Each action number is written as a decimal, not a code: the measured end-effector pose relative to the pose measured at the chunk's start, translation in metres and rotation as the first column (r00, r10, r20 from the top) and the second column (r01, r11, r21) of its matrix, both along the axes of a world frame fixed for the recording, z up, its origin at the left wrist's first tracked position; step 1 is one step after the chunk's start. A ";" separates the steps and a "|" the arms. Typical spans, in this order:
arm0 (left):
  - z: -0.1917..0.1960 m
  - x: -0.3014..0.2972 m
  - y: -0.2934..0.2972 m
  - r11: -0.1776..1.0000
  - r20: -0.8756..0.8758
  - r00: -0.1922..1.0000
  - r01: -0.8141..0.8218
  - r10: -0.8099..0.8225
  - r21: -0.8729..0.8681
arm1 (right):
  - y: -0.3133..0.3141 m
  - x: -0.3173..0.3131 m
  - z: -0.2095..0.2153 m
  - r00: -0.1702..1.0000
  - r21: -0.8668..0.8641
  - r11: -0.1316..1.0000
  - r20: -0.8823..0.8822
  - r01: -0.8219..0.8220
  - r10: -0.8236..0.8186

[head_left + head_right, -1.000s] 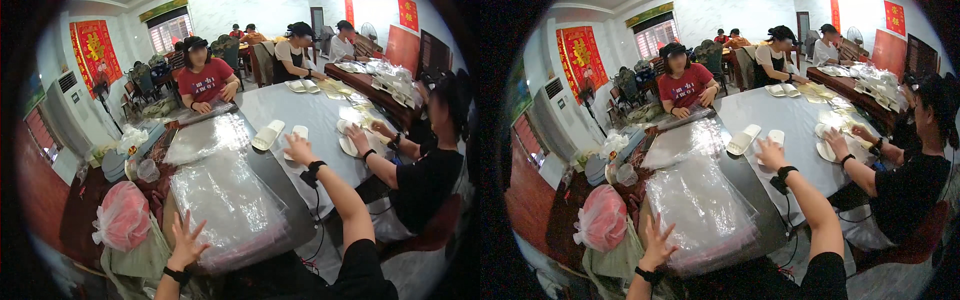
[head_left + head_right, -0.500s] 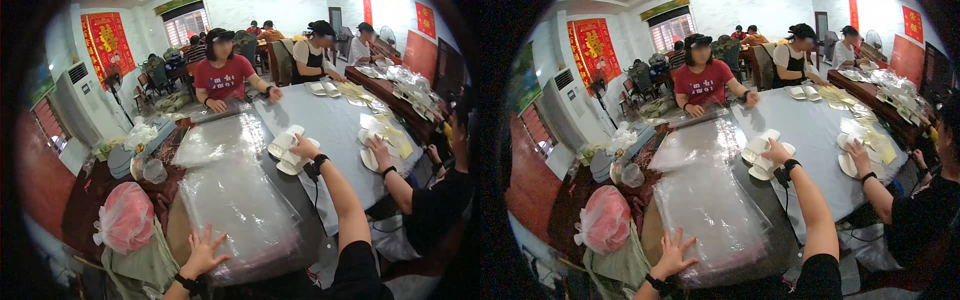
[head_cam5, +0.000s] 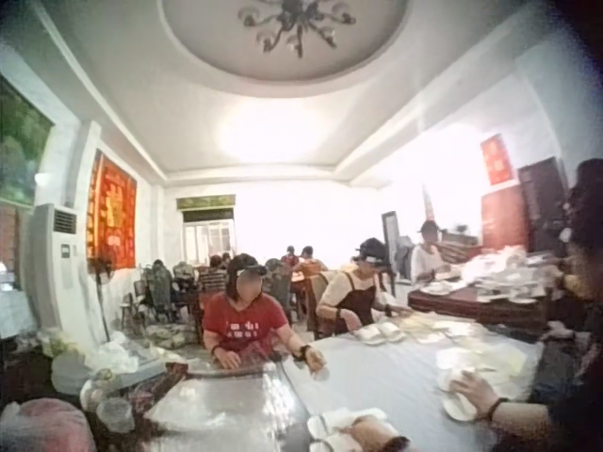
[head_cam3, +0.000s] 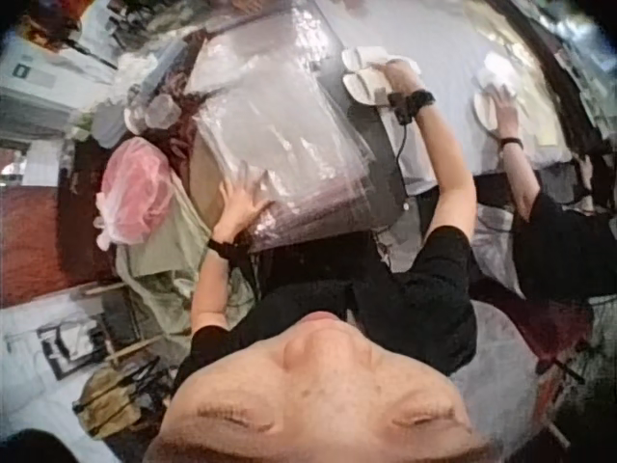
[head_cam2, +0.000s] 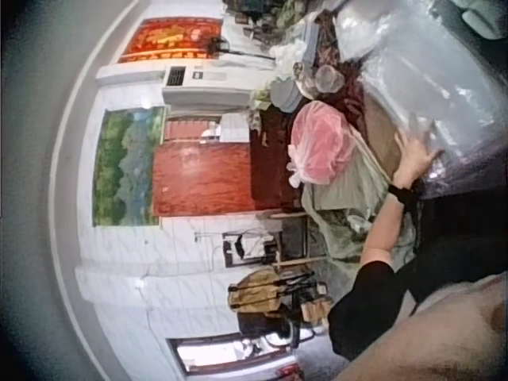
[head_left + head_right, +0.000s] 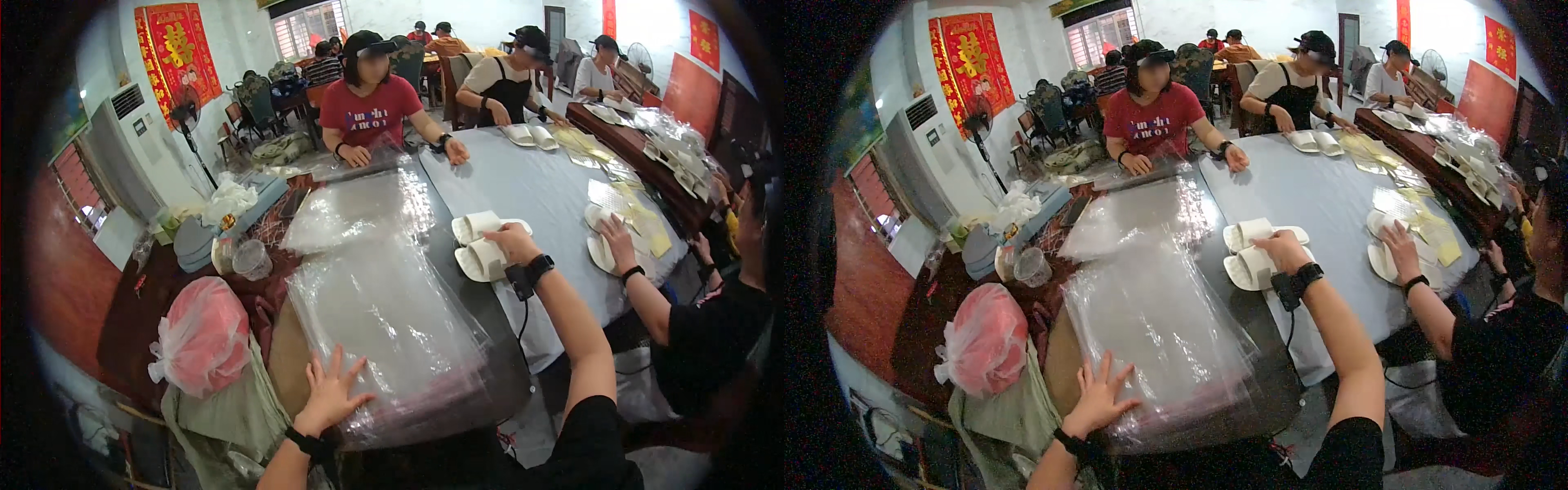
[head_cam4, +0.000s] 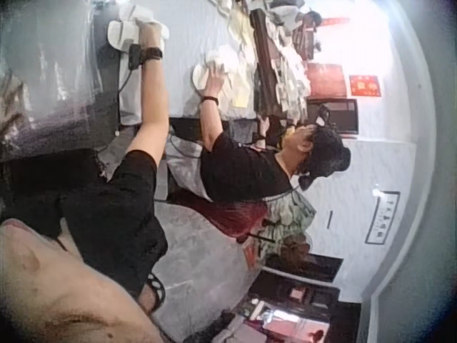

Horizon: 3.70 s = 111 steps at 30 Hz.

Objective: Packing pairs of slippers into plastic bags and placing them into a large sack.

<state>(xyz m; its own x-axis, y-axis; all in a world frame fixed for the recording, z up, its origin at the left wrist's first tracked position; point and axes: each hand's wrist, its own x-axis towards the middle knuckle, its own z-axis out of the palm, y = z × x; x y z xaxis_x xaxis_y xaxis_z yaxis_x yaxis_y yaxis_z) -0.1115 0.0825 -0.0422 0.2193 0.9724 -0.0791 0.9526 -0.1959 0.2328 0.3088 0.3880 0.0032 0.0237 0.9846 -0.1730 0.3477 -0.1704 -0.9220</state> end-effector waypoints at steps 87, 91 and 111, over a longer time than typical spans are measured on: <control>0.070 0.078 -0.014 0.881 0.421 0.790 0.304 -0.445 0.362 | -0.317 -0.046 0.020 0.676 0.431 0.531 0.334 -0.729 0.657; 0.068 0.097 -0.027 0.913 0.324 0.858 0.338 -0.399 0.231 | -0.307 -0.058 0.003 0.688 0.442 0.543 0.584 -0.714 0.431; 0.069 0.137 -0.024 0.715 0.171 0.699 0.643 -0.694 0.274 | -0.104 -0.123 -0.179 0.625 0.713 0.465 0.693 -0.524 -0.359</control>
<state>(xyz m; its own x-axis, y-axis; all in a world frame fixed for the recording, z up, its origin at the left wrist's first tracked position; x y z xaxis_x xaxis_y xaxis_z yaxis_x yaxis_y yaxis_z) 0.0254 0.0588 0.0270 0.8034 0.5497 0.2288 0.4673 -0.8203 0.3298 0.1853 0.2835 -0.1755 -0.4011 0.5895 0.7012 0.8400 0.5420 0.0249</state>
